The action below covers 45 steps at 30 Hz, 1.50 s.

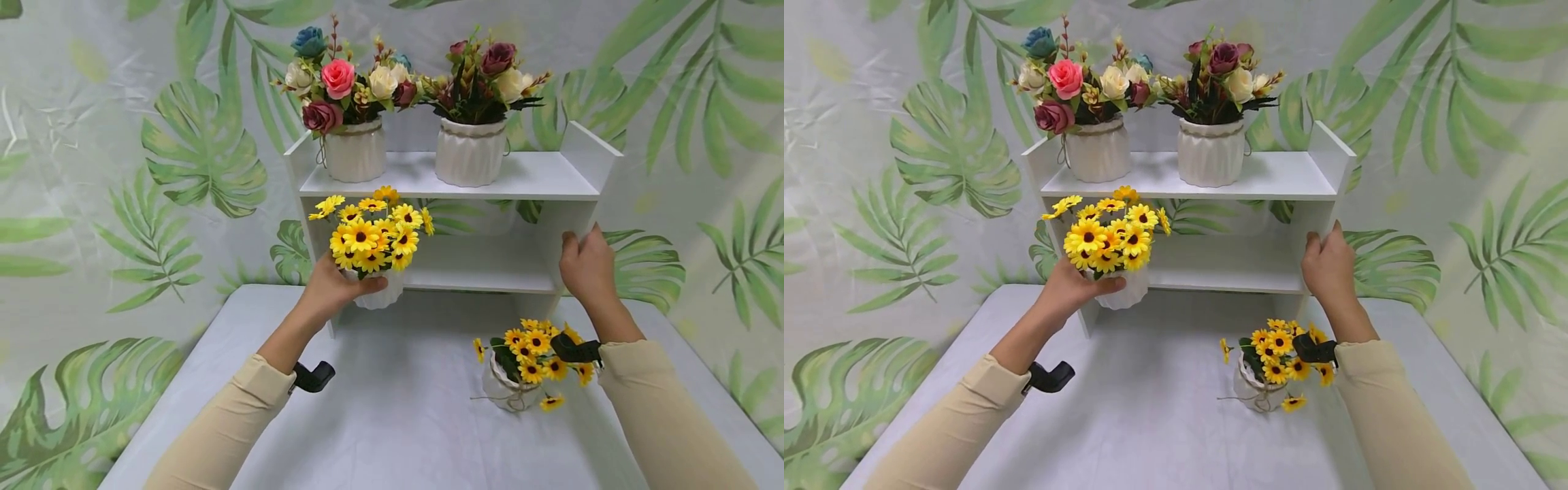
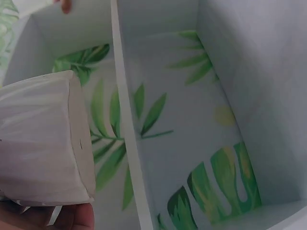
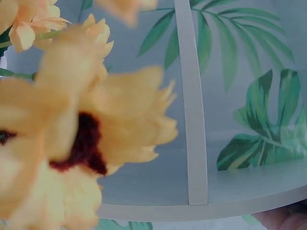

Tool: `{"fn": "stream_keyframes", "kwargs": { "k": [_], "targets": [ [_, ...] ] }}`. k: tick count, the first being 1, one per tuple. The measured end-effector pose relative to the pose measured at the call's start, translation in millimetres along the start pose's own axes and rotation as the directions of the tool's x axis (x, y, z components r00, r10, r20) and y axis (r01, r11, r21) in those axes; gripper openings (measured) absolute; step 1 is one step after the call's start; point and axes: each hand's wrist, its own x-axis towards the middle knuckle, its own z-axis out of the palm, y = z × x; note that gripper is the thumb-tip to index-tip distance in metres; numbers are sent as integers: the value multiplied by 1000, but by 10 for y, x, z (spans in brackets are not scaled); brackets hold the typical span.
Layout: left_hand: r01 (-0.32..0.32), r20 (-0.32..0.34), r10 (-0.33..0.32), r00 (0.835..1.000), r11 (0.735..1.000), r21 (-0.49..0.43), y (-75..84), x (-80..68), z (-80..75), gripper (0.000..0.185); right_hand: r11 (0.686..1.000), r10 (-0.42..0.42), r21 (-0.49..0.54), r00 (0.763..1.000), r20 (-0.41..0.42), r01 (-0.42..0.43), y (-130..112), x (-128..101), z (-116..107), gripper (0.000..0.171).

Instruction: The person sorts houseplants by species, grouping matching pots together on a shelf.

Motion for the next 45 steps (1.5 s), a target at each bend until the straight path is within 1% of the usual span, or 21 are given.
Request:
{"fn": "stream_keyframes", "kwargs": {
  "k": [7,9,11,15,19,24,26,32,41,45],
  "targets": [
    [12,-41,-12,999,1000,-4,-62,187,-13,78,1000,3,-2,1000,7,-3,-6,-5,14,51],
    [31,-58,-31,998,1000,2,-77,234,-15,79,1000,5,-3,1000,13,-4,-7,-3,17,52],
    [62,-75,-62,995,998,0,-81,282,-9,80,1000,2,-1,1000,11,-2,-5,1,15,52],
    [125,-112,-125,986,992,-2,-86,397,23,82,1000,1,1,1000,6,-1,-4,7,3,52],
    [158,-138,-158,978,987,-16,-99,499,38,82,1000,4,4,1000,8,-4,-8,6,-1,52],
    [161,-149,-164,975,986,-33,-102,582,39,83,1000,2,3,1000,6,-2,-1,-6,0,51],
    [153,-158,-157,975,988,-34,-104,609,36,84,1000,5,2,1000,6,-5,1,-5,0,51],
    [168,-204,-174,963,985,-47,-137,669,14,83,1000,8,-1,1000,11,-8,-7,5,4,52],
    [157,-253,-154,955,988,-7,-194,734,10,90,1000,10,8,1000,15,-10,-9,8,2,52],
    [158,-273,-157,949,987,-18,-218,753,8,92,1000,23,8,1000,20,-23,-10,8,2,52]
  ]
}}
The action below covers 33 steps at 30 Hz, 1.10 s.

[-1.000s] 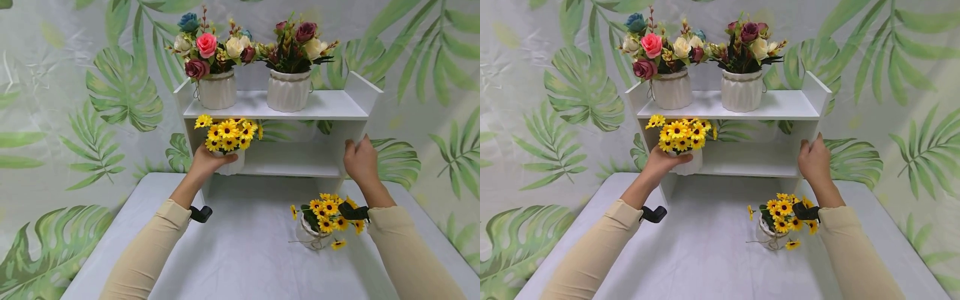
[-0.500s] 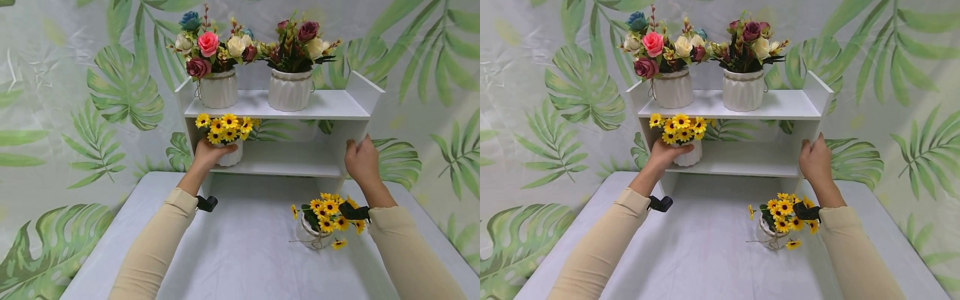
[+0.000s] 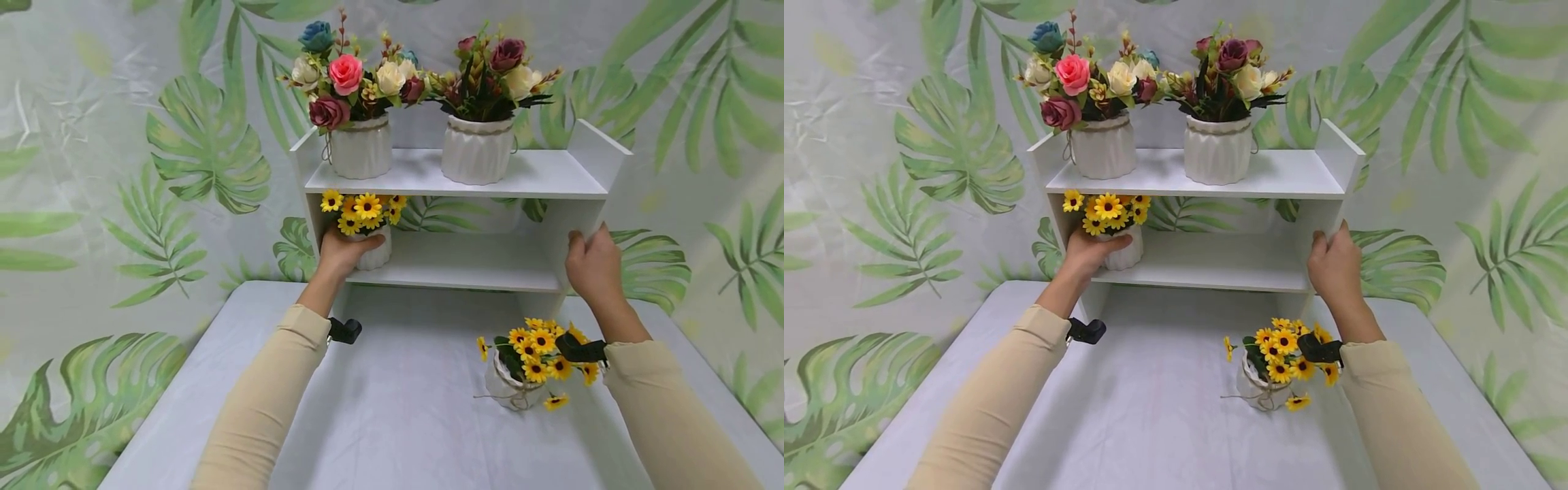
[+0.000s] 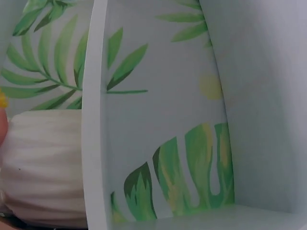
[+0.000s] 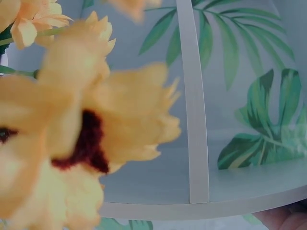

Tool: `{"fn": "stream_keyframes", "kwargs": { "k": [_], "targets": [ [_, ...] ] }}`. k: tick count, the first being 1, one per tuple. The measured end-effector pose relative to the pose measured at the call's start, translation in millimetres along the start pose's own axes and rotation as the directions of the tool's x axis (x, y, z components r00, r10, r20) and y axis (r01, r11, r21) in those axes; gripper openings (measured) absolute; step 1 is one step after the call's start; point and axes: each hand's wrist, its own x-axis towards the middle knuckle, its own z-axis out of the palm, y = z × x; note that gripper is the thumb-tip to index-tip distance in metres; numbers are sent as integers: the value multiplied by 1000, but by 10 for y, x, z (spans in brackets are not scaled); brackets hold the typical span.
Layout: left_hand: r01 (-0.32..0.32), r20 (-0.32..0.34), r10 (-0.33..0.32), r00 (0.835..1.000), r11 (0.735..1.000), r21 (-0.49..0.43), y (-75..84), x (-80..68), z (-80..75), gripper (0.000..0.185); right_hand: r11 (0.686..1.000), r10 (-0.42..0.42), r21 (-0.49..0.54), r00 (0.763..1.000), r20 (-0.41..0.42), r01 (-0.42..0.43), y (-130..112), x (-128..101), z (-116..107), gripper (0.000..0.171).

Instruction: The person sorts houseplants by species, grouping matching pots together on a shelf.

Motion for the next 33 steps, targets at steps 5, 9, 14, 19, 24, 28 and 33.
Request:
{"fn": "stream_keyframes", "kwargs": {
  "k": [5,9,14,19,24,28,33],
  "targets": [
    [16,-13,-16,1000,1000,-14,-30,7,24,94,1000,-2,-13,1000,-6,2,11,1,1,52],
    [11,-12,-11,1000,1000,-7,-44,-11,36,96,1000,-14,-24,1000,-22,14,12,-7,13,50],
    [-72,-30,72,997,997,-7,-12,-249,37,102,999,-36,-25,999,-34,35,20,-16,17,49],
    [-204,-108,201,974,979,-21,-75,-725,80,77,999,-40,-27,999,-28,39,27,-2,13,50],
    [-375,-94,370,924,926,-35,-322,-1033,248,23,999,-36,-25,999,-25,36,22,-7,8,50],
    [-334,124,330,936,942,19,-514,-1146,438,9,999,-28,-24,1000,-14,28,9,-21,5,51],
    [-248,398,187,898,963,107,-694,-1254,769,13,999,-31,-24,999,-17,31,-1,-17,-4,50]
  ]
}}
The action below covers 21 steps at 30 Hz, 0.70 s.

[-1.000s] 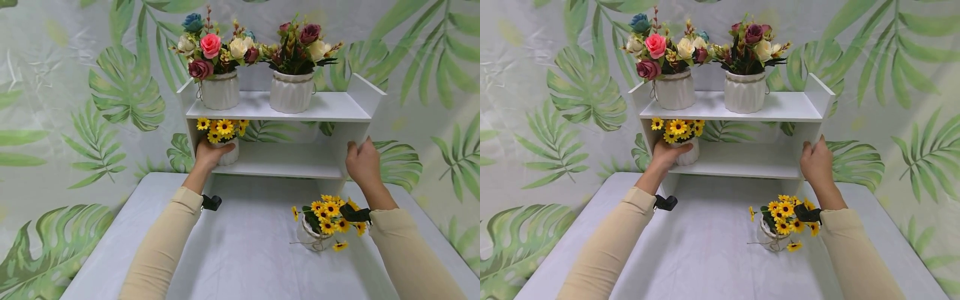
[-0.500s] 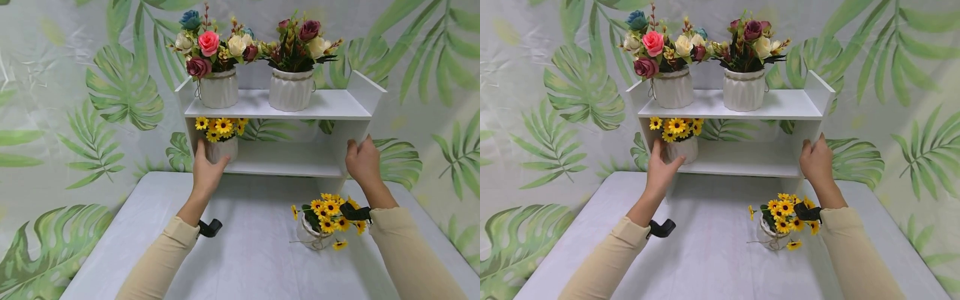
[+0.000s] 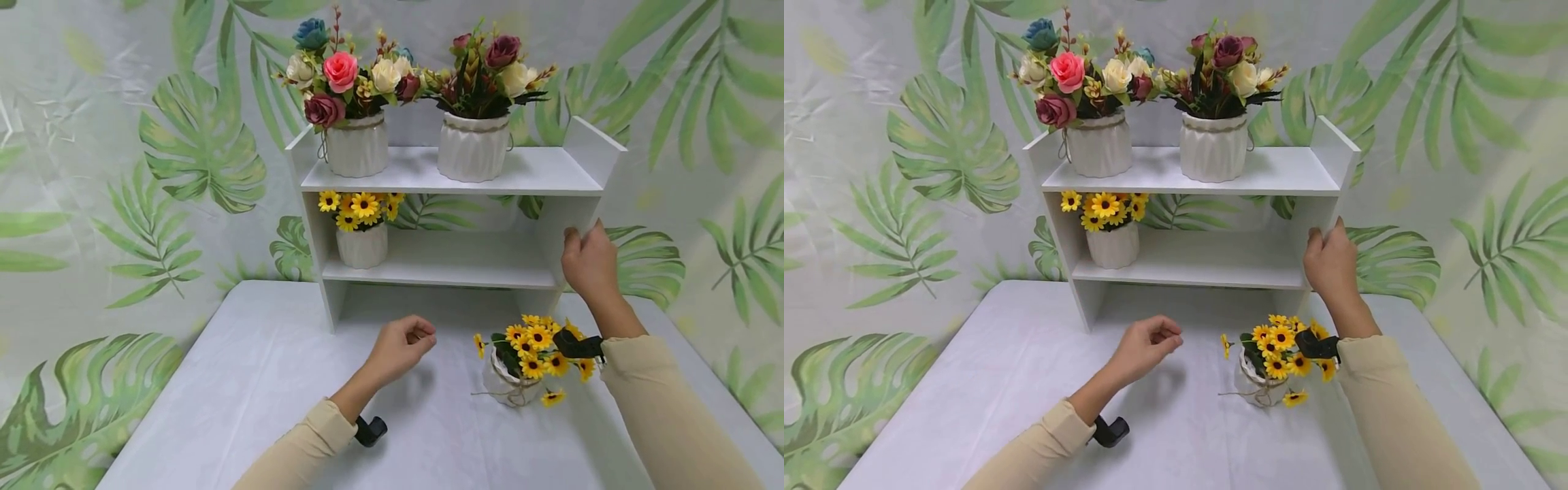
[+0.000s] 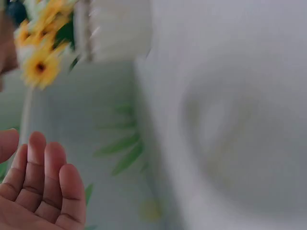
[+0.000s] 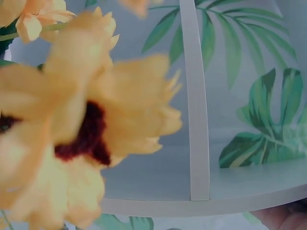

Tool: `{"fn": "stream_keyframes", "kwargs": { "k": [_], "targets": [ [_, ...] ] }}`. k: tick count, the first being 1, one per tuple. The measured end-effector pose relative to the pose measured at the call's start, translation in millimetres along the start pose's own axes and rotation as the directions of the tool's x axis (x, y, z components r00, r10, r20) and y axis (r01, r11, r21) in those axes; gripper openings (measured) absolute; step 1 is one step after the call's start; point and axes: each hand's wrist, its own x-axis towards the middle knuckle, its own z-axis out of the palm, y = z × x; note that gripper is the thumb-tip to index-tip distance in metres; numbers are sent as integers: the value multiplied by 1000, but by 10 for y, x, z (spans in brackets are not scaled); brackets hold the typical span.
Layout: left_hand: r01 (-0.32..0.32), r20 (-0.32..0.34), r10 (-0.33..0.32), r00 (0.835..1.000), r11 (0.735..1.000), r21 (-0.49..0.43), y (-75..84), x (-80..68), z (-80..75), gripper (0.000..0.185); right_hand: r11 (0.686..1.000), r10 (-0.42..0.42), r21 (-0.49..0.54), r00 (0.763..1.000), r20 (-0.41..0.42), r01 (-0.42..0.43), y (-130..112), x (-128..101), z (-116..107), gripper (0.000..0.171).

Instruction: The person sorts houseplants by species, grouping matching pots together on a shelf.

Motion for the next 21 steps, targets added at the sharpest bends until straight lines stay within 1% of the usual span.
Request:
{"fn": "stream_keyframes", "kwargs": {
  "k": [1,3,5,7,10,11,13,17,19,21],
  "targets": [
    [15,30,-15,999,1000,4,-23,15,86,13,1000,1,0,1000,2,-1,2,-3,-6,50],
    [36,61,-36,997,999,1,-68,55,258,13,1000,7,3,1000,7,-7,3,-5,-14,51],
    [62,109,-62,992,998,4,-98,90,410,15,1000,15,5,1000,13,-15,7,-5,-19,52],
    [92,170,-95,981,995,22,-116,114,533,21,1000,18,7,1000,14,-18,6,-5,-18,52],
    [111,257,-118,959,993,44,-126,139,672,35,1000,13,8,1000,-6,-13,6,-1,-11,50],
    [118,273,-125,954,992,45,-126,145,710,39,1000,12,10,1000,-12,-11,7,0,-10,50],
    [128,285,-133,949,991,36,-136,157,778,44,1000,14,14,1000,-11,-13,6,5,-6,50],
    [175,271,-165,948,984,-15,-159,183,880,49,1000,24,15,1000,12,-24,-5,11,4,51],
    [186,267,-173,948,982,-25,-165,195,921,50,1000,25,15,1000,17,-25,-7,7,5,51],
    [183,269,-168,948,983,-30,-156,207,955,53,1000,22,17,1000,11,-22,-8,5,0,51]
  ]
}}
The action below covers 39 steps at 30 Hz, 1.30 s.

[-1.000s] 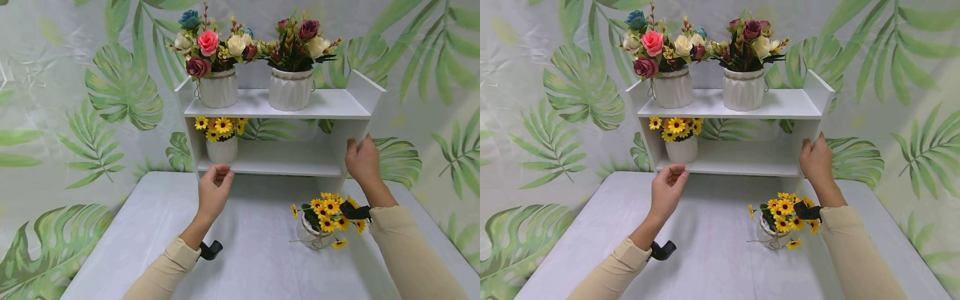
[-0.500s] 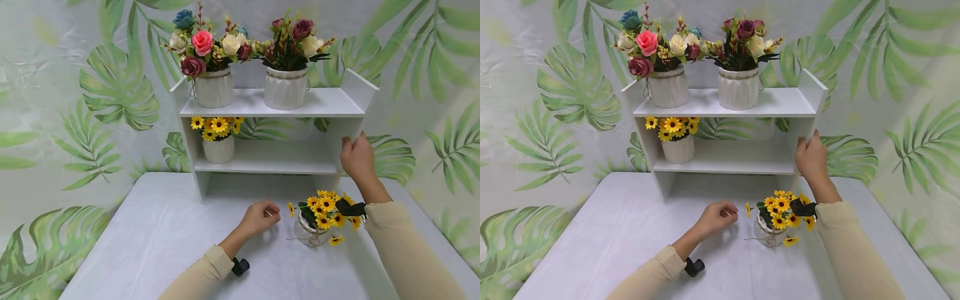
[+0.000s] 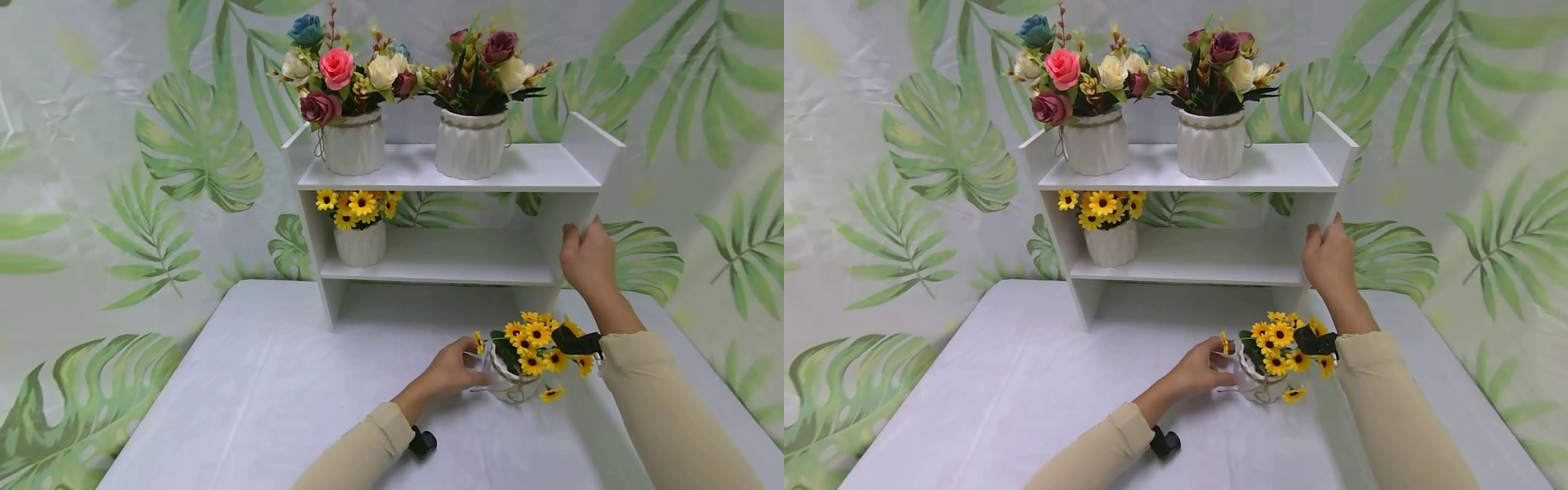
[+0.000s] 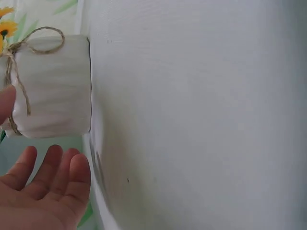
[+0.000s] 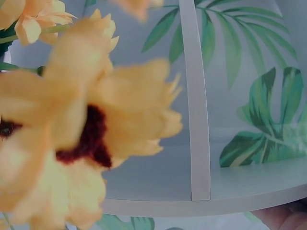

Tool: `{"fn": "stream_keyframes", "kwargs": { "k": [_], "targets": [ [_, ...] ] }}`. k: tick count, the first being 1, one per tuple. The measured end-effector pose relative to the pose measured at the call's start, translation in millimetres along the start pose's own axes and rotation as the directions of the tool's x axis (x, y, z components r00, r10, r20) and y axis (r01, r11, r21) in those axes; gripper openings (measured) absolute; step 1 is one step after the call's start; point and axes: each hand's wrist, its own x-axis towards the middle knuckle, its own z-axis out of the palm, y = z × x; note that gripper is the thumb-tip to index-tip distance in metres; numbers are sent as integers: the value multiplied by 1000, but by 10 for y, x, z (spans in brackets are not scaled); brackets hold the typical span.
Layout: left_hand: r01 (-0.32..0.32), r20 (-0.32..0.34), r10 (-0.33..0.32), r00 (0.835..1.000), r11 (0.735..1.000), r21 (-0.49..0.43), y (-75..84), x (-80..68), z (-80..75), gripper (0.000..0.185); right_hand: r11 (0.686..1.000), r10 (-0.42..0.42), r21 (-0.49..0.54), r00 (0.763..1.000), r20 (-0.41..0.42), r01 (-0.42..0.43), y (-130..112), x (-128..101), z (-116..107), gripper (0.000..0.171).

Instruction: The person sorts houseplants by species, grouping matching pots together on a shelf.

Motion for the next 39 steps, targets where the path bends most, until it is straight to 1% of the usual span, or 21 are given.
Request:
{"fn": "stream_keyframes", "kwargs": {
  "k": [5,7,11,14,15,17,21,24,27,30,33,39],
  "targets": [
    [-24,19,24,1000,1000,14,26,36,69,67,1000,-7,9,1000,-10,7,5,-1,-3,50],
    [-35,30,35,999,999,5,33,55,94,70,1000,-10,9,1000,-9,10,7,0,-2,50],
    [-90,88,100,991,989,-119,39,122,144,71,1000,-11,7,1000,-11,11,14,-1,-7,50],
    [-92,141,126,982,970,-223,50,174,177,71,1000,-7,-1,1000,-9,7,22,-5,-10,51],
    [-88,153,127,980,967,-240,56,188,182,71,1000,-8,-3,1000,-8,8,24,-6,-9,51],
    [-77,170,122,978,965,-251,68,208,182,71,1000,-12,-4,1000,-7,12,26,-5,-6,51],
    [-106,211,157,965,966,-236,92,256,156,74,1000,-15,7,1000,-5,15,18,-1,-4,50],
    [-114,244,170,955,967,-228,90,295,140,78,1000,-9,10,1000,-4,9,11,-2,0,50],
    [-97,258,163,952,963,-251,74,323,133,81,1000,-6,9,1000,-6,6,-4,-3,4,50],
    [-78,275,160,948,955,-285,59,337,131,80,1000,-5,10,1000,-8,5,-8,-3,5,50],
    [-75,295,169,940,949,-306,49,346,132,76,1000,-3,8,1000,-3,3,-5,0,1,51],
    [-115,302,208,930,947,-299,45,357,134,76,1000,-8,5,1000,2,8,-1,0,-9,51]
  ]
}}
